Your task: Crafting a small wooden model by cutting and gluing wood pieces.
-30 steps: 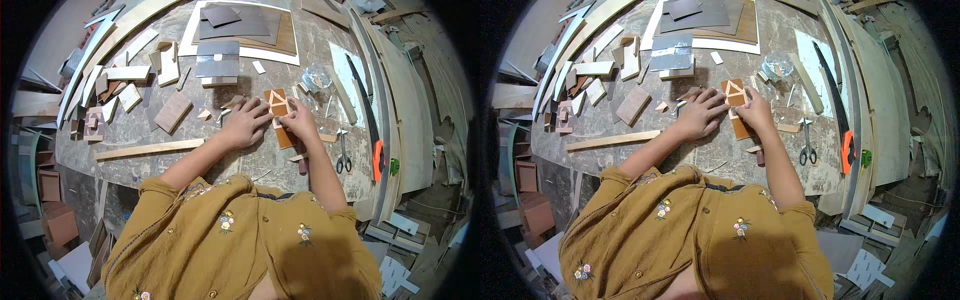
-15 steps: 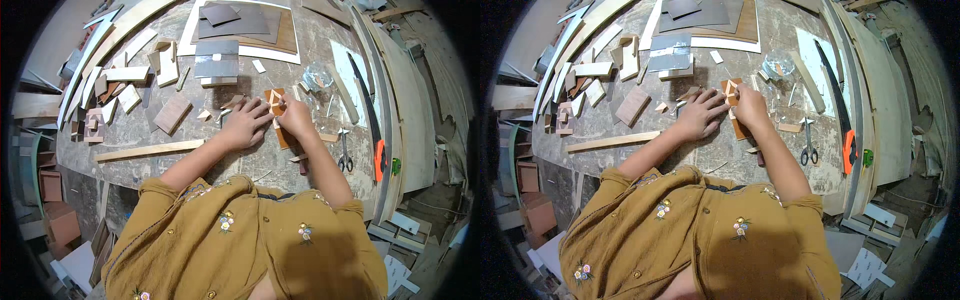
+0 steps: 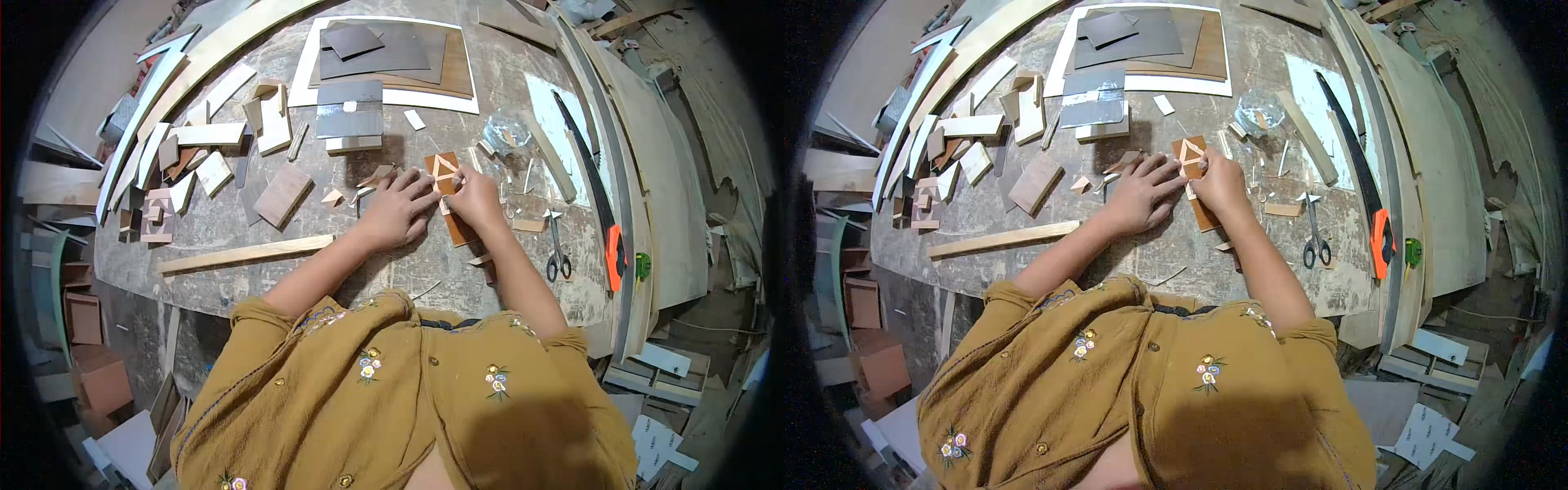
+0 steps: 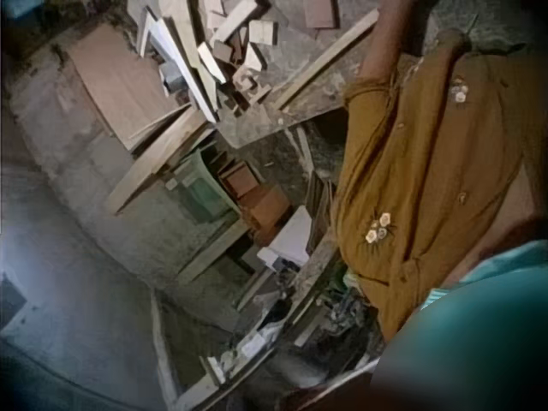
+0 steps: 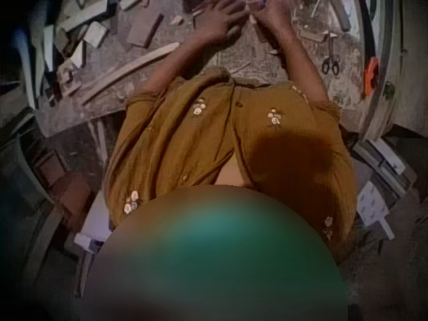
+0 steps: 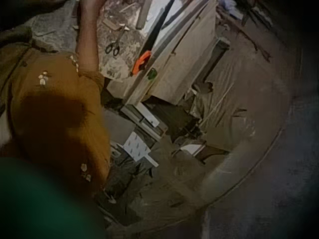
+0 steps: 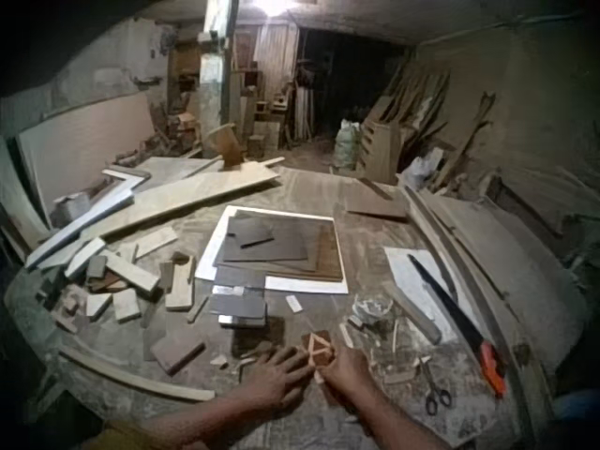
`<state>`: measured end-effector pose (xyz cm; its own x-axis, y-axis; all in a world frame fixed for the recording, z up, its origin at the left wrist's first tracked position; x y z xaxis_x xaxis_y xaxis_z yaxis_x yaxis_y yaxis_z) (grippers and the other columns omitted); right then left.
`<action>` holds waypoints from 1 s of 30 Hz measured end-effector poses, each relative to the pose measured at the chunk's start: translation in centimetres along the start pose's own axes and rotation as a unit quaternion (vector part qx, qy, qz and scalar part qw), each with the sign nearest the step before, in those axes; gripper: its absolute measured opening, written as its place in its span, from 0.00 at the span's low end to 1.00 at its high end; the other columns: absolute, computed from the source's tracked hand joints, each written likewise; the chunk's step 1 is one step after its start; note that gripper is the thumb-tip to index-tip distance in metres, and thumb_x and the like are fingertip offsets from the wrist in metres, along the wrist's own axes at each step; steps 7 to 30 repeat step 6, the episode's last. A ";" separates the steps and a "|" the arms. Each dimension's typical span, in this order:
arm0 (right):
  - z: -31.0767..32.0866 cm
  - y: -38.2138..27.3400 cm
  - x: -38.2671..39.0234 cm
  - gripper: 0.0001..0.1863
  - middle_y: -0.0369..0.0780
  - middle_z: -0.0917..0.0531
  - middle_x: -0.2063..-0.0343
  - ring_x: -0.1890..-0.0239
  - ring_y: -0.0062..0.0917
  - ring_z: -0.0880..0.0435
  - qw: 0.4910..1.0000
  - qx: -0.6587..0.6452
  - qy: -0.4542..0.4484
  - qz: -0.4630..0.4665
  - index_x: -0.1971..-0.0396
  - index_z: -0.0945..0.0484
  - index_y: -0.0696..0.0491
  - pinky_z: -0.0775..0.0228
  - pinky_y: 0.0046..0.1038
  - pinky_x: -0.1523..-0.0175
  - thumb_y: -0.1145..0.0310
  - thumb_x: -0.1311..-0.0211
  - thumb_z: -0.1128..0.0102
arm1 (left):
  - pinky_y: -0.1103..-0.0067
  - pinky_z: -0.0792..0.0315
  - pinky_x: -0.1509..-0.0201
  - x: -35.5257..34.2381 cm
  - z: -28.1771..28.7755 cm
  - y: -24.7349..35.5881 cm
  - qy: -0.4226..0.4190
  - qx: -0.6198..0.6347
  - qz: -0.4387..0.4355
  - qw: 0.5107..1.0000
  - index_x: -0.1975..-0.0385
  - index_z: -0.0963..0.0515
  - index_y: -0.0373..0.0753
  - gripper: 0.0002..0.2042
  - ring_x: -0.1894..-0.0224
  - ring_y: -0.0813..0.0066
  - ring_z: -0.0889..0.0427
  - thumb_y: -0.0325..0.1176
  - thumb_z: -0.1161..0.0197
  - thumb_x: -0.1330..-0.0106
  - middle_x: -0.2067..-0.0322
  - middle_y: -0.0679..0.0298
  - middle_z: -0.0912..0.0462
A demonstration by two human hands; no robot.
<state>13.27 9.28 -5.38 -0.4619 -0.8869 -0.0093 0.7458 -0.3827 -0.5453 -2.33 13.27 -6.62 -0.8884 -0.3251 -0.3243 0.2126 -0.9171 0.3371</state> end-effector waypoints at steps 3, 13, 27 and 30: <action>-0.2 0.0 0.0 0.15 0.51 0.19 0.74 0.66 0.46 0.18 1.000 0.009 -0.020 -0.016 0.74 0.28 0.56 0.27 0.41 0.61 0.71 0.61 0.30 | 0.51 0.43 0.36 0.2 -0.3 -0.2 0.006 -0.012 -0.003 1.000 0.44 0.29 0.47 0.25 0.35 0.54 0.39 0.39 0.40 0.46 0.40 0.59 0.33; 0.1 0.0 0.1 0.15 0.51 0.18 0.74 0.65 0.46 0.18 0.999 -0.001 -0.023 -0.033 0.73 0.27 0.56 0.27 0.41 0.60 0.70 0.61 0.30 | 0.51 0.43 0.36 -0.1 -0.5 -0.2 0.003 -0.019 -0.007 1.000 0.44 0.29 0.47 0.25 0.35 0.54 0.39 0.39 0.40 0.46 0.40 0.59 0.33; 0.1 0.0 0.1 0.15 0.51 0.18 0.74 0.65 0.46 0.18 0.999 -0.001 -0.023 -0.033 0.73 0.27 0.56 0.27 0.41 0.60 0.70 0.61 0.30 | 0.51 0.43 0.36 -0.1 -0.5 -0.2 0.003 -0.019 -0.007 1.000 0.44 0.29 0.47 0.25 0.35 0.54 0.39 0.39 0.40 0.46 0.40 0.59 0.33; 0.1 0.0 0.1 0.15 0.51 0.18 0.74 0.65 0.46 0.18 0.999 -0.001 -0.023 -0.033 0.73 0.27 0.56 0.27 0.41 0.60 0.70 0.61 0.30 | 0.51 0.43 0.36 -0.1 -0.5 -0.2 0.003 -0.019 -0.007 1.000 0.44 0.29 0.47 0.25 0.35 0.54 0.39 0.39 0.40 0.46 0.40 0.59 0.33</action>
Point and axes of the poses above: each hand's wrist, its own x-axis away from the middle knuckle, its own z-axis out of the back of the hand, y = z × x, the point moved 6 cm from there along -x, towards the middle knuckle
